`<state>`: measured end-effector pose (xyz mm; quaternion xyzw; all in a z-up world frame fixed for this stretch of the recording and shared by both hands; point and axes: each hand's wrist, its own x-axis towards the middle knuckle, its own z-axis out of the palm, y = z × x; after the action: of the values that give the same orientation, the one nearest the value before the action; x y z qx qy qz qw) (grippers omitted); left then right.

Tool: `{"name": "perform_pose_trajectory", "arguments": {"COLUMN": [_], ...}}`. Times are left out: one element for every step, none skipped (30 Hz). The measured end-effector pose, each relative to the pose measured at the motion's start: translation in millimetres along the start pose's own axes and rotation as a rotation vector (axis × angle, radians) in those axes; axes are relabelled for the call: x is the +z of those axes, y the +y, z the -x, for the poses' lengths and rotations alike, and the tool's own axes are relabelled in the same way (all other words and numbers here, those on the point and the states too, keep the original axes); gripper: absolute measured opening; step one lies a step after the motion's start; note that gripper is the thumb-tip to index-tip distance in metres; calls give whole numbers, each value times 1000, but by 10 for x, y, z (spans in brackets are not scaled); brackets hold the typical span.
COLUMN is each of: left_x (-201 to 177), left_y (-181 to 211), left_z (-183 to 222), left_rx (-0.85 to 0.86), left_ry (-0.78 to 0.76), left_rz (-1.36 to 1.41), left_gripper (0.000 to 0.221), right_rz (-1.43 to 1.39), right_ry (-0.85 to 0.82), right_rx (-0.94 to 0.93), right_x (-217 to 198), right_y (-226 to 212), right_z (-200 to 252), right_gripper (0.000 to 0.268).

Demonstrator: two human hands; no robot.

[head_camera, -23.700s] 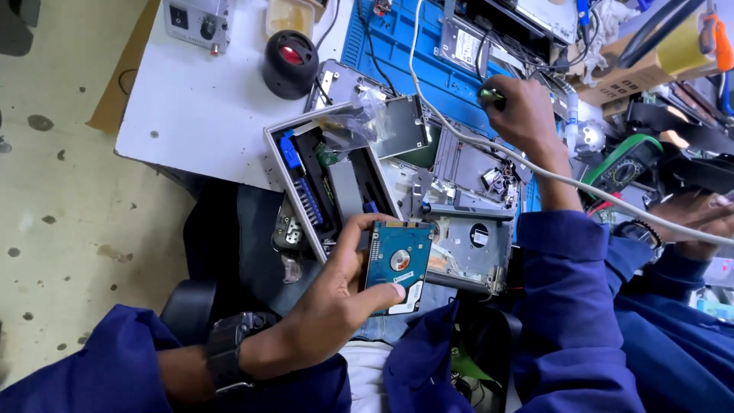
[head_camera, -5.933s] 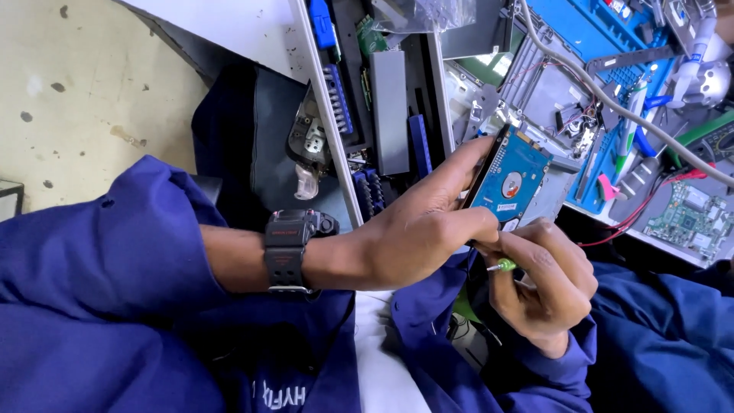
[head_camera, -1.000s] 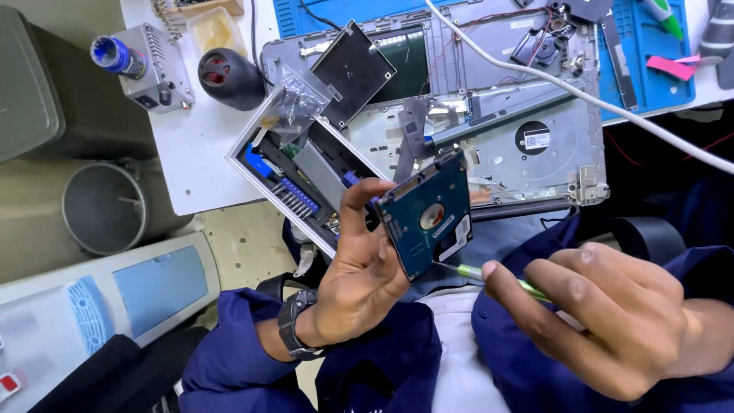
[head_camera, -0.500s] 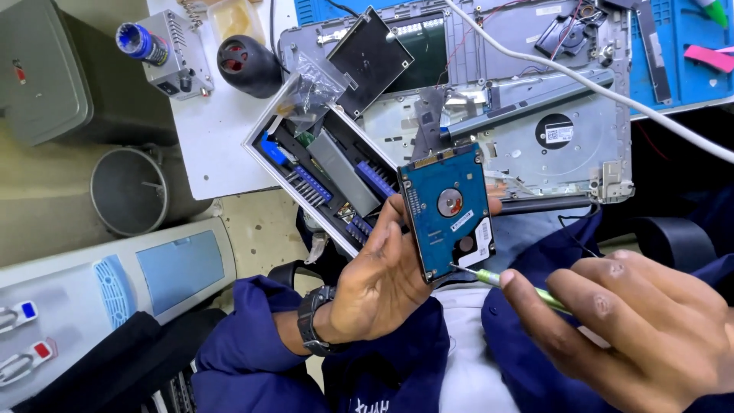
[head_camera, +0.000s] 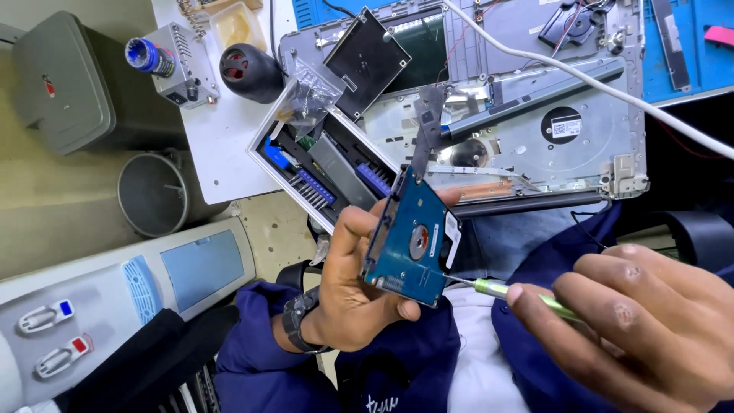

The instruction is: A technician is repairing a laptop by manipulating a hard drive and using a precision screwdriver on a cluttered workbench.

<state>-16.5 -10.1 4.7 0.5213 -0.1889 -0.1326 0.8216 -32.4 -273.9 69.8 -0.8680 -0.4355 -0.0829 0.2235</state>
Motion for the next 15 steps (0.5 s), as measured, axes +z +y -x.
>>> {"name": "perform_pose_trajectory", "arguments": {"left_x": [7, 12, 16, 14, 10, 7, 6, 8, 9, -4, -17, -32, -32, -32, -31], "left_y": [4, 8, 12, 12, 13, 13, 16, 19, 21, 4, -13, -34, -15, 2, 19], "left_z": [0, -5, -9, -19, -29, -39, -41, -39, -37, -21, -5, 4, -15, -35, -55], "left_rx": [-3, 22, 48, 47, 60, 75, 76, 78, 80, 77, 77, 80, 80, 71, 62], "left_ry": [1, -1, -3, -6, -5, -4, -5, -4, -4, -2, -19, -37, -36, -42, -47], "left_rz": [-4, 20, 44, 43, 30, 18, 15, 19, 22, 22, 10, -2, -2, -26, -50], "left_gripper": [42, 39, 37, 37, 38, 39, 39, 37, 35, 35, 36, 38, 38, 37, 36], "right_rz": [-4, -10, -16, -15, 12, 40, 41, 52, 64, 61, 101, 143, 143, 132, 122], "right_ry": [4, 21, 38, 41, 69, 96, 98, 80, 63, 62, 82, 102, 102, 120, 139], "right_rx": [0, -18, -35, -34, -64, -97, -97, -78, -59, -58, -115, -174, -174, -187, -199], "right_x": [20, 38, 56, 74, 93, 111, 113, 113, 116, 123, 131, 137, 154, 170, 186], "right_y": [19, 36, 52, 67, 80, 98, 85, 71, 59, 86, 113, 145, 166, 189, 214], "right_z": [4, 6, 7, -7, -23, -41, -36, -31, -25, -55, -84, -116, -117, -119, -121], "right_gripper": [23, 22, 21, 21, 19, 19, 19, 20, 23, 23, 26, 31, 31, 31, 30]}}
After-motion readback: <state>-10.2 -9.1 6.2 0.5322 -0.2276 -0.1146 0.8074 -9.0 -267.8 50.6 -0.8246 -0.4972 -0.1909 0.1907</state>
